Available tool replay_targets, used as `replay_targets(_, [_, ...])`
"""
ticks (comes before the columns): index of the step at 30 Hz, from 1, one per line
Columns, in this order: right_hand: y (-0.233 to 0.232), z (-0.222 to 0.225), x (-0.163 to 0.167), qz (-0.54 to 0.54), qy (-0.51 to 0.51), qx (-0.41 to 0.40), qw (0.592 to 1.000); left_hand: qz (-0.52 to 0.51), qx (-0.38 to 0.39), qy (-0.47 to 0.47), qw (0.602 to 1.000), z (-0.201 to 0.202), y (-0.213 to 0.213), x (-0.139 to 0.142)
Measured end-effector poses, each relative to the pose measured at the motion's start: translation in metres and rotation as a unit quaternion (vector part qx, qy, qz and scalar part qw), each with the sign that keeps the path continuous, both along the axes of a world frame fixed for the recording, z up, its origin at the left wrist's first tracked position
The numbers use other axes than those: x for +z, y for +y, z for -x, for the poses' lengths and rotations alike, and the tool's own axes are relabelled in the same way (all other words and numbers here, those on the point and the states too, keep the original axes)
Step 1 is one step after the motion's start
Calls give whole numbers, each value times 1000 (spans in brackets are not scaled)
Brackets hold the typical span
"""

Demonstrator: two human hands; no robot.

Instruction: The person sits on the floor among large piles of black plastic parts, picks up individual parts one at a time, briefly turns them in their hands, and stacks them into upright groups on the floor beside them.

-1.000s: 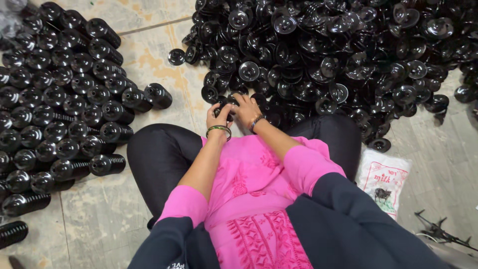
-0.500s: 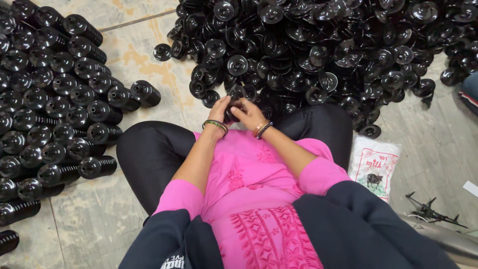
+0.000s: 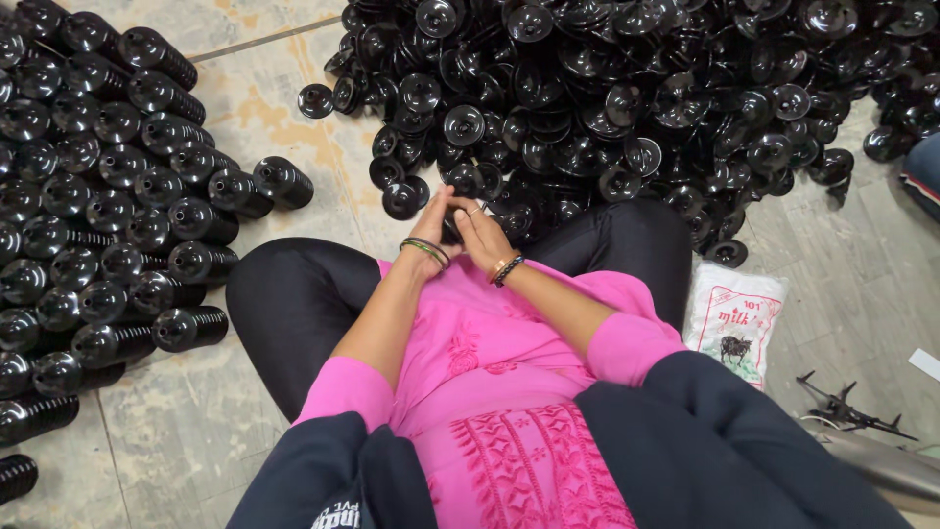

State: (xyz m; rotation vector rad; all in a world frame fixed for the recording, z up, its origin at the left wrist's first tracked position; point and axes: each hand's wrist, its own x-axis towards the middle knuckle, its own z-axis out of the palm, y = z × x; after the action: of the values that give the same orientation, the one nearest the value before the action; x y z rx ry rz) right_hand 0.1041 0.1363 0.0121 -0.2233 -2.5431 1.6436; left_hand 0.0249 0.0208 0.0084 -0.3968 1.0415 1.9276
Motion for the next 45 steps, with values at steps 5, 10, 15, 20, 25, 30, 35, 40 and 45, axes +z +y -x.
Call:
replay_targets(5, [5,24,10,53,-45,54,996,114,83,53,989,-3,0,-2])
replay_targets(10, [30,56,17,-398,172,40,900,162,212,46,963,11,2,-15])
replay_targets(15, [37,69,26,-172,-77,-40,981,96,164,74,979,14,-2,-17])
replay_targets(20, [54,53,31,13,-49,1,999,104,119,37,987,10,1,-7])
replay_targets(25, [69,37,28,254,-135,28,957,86,48,45,994,3,7,4])
replay_targets(30, [58,32,20,298,-164,20,940,106,34,169,979,-6,-1,3])
replay_targets(35, [57,55,40,319,-146,6,937,62,58,187,979,-2,0,-7])
replay_targets(40, [58,109,59,72,-214,-187,956,84,155,97,979,14,4,-15])
replay_targets(45, [51,126,58,-70,-128,-265,953,-20,167,-51,984,30,-5,-13])
